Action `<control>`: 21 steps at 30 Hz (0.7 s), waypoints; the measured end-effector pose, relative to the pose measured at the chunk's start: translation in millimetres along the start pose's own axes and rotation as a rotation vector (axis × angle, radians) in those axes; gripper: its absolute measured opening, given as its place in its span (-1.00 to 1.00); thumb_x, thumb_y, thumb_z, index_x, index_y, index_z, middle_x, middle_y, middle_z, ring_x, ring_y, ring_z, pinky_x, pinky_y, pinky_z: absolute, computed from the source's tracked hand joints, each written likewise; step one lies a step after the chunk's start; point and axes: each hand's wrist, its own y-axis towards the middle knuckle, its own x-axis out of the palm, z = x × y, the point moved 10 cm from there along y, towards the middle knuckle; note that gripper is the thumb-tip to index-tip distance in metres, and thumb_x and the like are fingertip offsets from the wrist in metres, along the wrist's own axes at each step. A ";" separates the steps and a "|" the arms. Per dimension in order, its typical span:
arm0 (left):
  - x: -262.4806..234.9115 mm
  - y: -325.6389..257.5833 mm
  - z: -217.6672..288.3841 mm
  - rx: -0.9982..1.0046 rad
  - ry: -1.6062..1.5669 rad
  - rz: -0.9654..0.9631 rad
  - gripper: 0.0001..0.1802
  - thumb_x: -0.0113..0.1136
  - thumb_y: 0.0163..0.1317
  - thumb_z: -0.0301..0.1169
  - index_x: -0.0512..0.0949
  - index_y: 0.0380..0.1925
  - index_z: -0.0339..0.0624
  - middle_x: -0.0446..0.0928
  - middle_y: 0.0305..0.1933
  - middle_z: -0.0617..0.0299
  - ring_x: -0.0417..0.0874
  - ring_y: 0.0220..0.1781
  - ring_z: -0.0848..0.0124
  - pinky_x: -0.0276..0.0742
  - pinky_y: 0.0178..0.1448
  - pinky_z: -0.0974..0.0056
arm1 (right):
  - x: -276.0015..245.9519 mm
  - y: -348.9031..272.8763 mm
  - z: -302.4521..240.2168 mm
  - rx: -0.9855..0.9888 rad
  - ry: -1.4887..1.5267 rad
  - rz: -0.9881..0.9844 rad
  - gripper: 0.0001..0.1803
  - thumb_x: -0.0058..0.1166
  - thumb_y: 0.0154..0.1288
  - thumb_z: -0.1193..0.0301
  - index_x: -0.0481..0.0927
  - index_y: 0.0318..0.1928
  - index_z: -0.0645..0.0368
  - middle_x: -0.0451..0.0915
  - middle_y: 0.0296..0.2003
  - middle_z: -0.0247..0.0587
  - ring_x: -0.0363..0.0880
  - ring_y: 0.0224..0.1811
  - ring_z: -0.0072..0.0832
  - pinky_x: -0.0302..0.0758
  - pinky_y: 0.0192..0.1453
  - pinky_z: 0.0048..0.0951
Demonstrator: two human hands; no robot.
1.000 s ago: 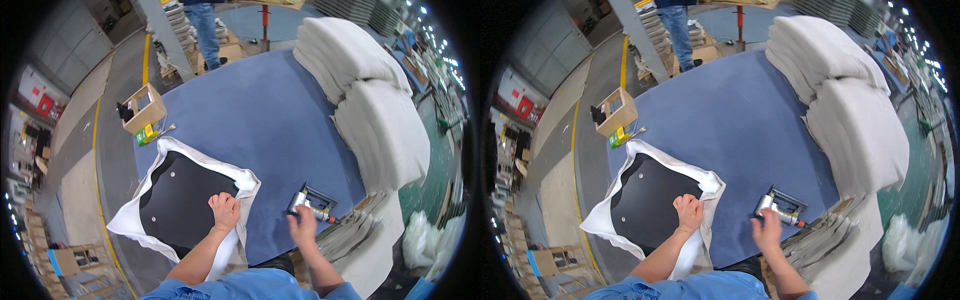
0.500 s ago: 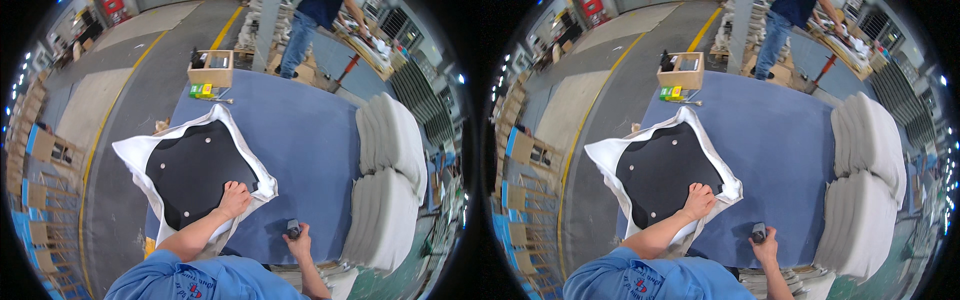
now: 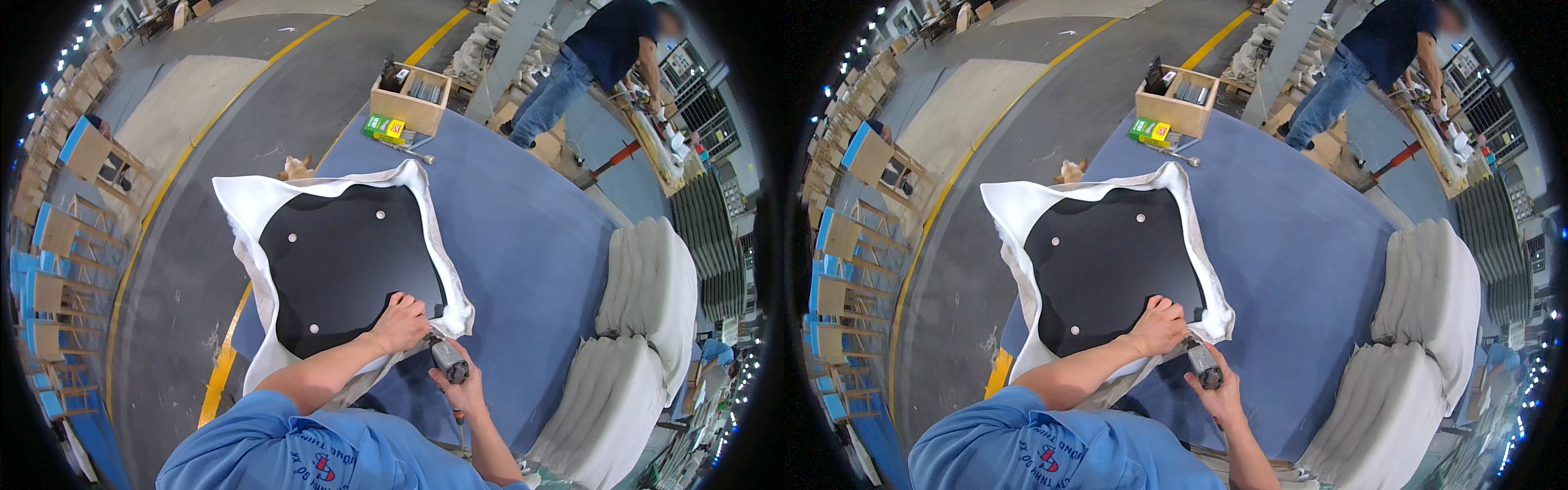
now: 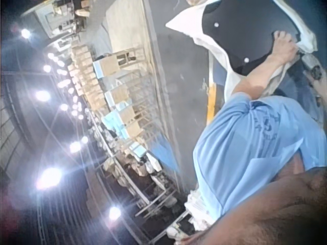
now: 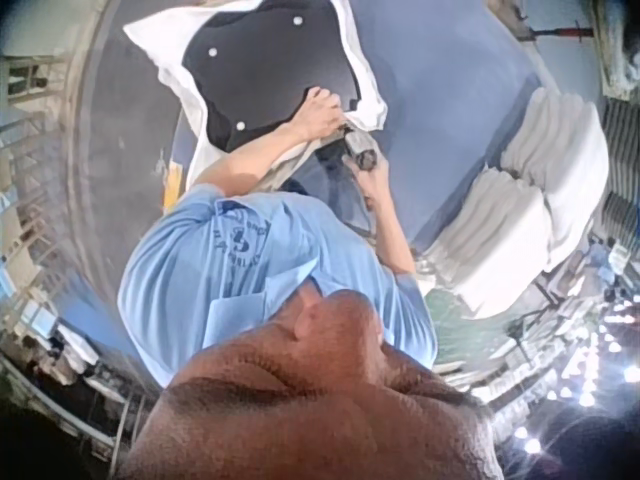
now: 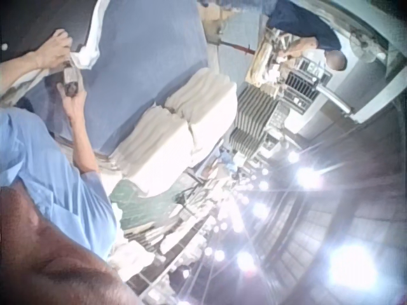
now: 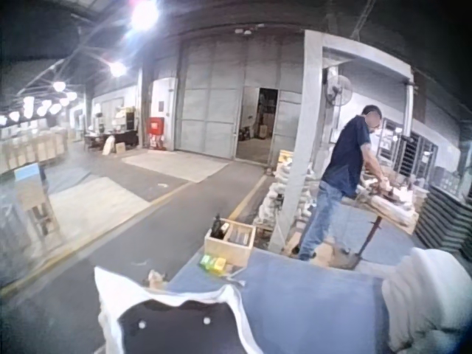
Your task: The person covers a cushion with white fabric, smooths it, and secures it to the cushion base using a staple gun. The person repeats this process for multiple cushions, stacking the finished ones on the table.
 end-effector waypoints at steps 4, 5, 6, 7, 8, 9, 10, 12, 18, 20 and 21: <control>2.2 -0.4 -2.1 -0.017 0.018 -0.032 -0.78 0.27 0.32 -0.21 0.75 -0.43 -0.03 0.51 -0.19 0.24 0.46 0.07 0.20 0.25 0.37 -0.07 | 5.3 7.1 -0.1 -0.006 -0.038 -0.004 -0.19 0.55 0.18 0.46 0.50 0.45 0.07 0.79 0.00 -0.10 0.70 0.01 -0.47 0.60 0.17 -0.37; 1.8 -0.3 -1.9 -0.015 0.014 -0.027 -0.78 0.27 0.32 -0.21 0.74 -0.43 -0.03 0.51 -0.18 0.24 0.45 0.07 0.20 0.24 0.37 -0.07 | 6.7 9.0 0.5 -0.008 -0.034 -0.005 -0.19 0.55 0.18 0.46 0.50 0.44 0.07 0.79 0.00 -0.09 0.71 0.02 -0.45 0.61 0.17 -0.36; 1.5 -0.3 -1.4 -0.012 0.009 -0.021 -0.79 0.28 0.32 -0.21 0.73 -0.43 -0.03 0.51 -0.18 0.25 0.45 0.07 0.20 0.24 0.36 -0.07 | 7.8 10.1 0.3 -0.021 -0.052 -0.003 -0.19 0.55 0.17 0.46 0.50 0.44 0.07 0.79 0.01 -0.08 0.73 0.03 -0.43 0.61 0.18 -0.34; 0.6 -0.4 -1.6 -0.011 0.005 -0.015 -0.79 0.28 0.32 -0.21 0.72 -0.42 -0.04 0.51 -0.17 0.26 0.44 0.07 0.21 0.23 0.36 -0.06 | 9.0 11.3 -0.8 -0.034 -0.071 -0.003 -0.18 0.55 0.17 0.46 0.49 0.45 0.07 0.78 0.02 -0.06 0.74 0.05 -0.40 0.62 0.18 -0.33; 0.8 -0.8 -2.0 -0.013 0.002 -0.019 -0.79 0.28 0.32 -0.21 0.72 -0.42 -0.03 0.51 -0.17 0.25 0.44 0.07 0.20 0.23 0.36 -0.06 | 10.1 12.2 -1.7 -0.047 -0.090 -0.003 -0.18 0.55 0.17 0.46 0.49 0.45 0.07 0.78 0.03 -0.04 0.75 0.07 -0.38 0.62 0.19 -0.32; 1.1 -1.4 -2.1 -0.014 -0.002 -0.025 -0.79 0.29 0.32 -0.21 0.73 -0.42 -0.03 0.51 -0.17 0.25 0.44 0.07 0.20 0.23 0.36 -0.06 | 11.6 13.2 -1.1 -0.046 -0.092 -0.008 -0.18 0.54 0.17 0.46 0.48 0.44 0.07 0.77 0.04 -0.04 0.75 0.08 -0.35 0.62 0.20 -0.30; 1.0 -0.8 -1.7 -0.013 -0.005 -0.028 -0.79 0.29 0.33 -0.21 0.73 -0.41 -0.03 0.51 -0.17 0.25 0.44 0.07 0.20 0.23 0.36 -0.06 | 12.3 14.8 -1.3 -0.046 -0.095 -0.010 -0.18 0.53 0.17 0.47 0.48 0.44 0.07 0.77 0.06 -0.03 0.76 0.10 -0.32 0.63 0.21 -0.29; 1.7 -0.8 -0.4 -0.014 -0.011 -0.045 -0.79 0.29 0.33 -0.21 0.73 -0.40 -0.03 0.51 -0.17 0.25 0.44 0.08 0.20 0.23 0.36 -0.06 | 13.0 15.8 -7.5 -0.111 -0.124 0.000 -0.21 0.50 0.19 0.51 0.47 0.43 0.07 0.75 0.04 -0.09 0.74 0.06 -0.35 0.63 0.19 -0.30; 8.9 -8.3 4.5 -0.035 0.029 -0.084 -0.79 0.28 0.32 -0.20 0.75 -0.42 -0.01 0.51 -0.16 0.24 0.45 0.10 0.18 0.24 0.38 -0.09 | 19.7 5.0 -19.3 -0.145 -0.183 0.012 -0.23 0.44 0.22 0.56 0.44 0.43 0.07 0.73 0.08 -0.12 0.69 0.13 -0.38 0.55 0.28 -0.34; 8.3 -6.8 7.2 -0.023 0.043 -0.084 -0.78 0.27 0.31 -0.20 0.75 -0.44 -0.01 0.52 -0.16 0.23 0.46 0.11 0.18 0.25 0.39 -0.10 | 20.4 0.7 -21.0 -0.158 -0.183 0.031 -0.23 0.45 0.22 0.55 0.44 0.44 0.08 0.73 0.09 -0.08 0.70 0.13 -0.38 0.57 0.25 -0.34; 6.9 -6.8 9.0 -0.011 0.045 -0.077 -0.78 0.27 0.31 -0.20 0.75 -0.44 -0.01 0.51 -0.17 0.23 0.46 0.10 0.18 0.26 0.38 -0.10 | 20.3 0.0 -20.6 -0.153 -0.188 0.042 -0.22 0.45 0.21 0.55 0.44 0.43 0.07 0.73 0.09 -0.06 0.72 0.13 -0.30 0.59 0.25 -0.31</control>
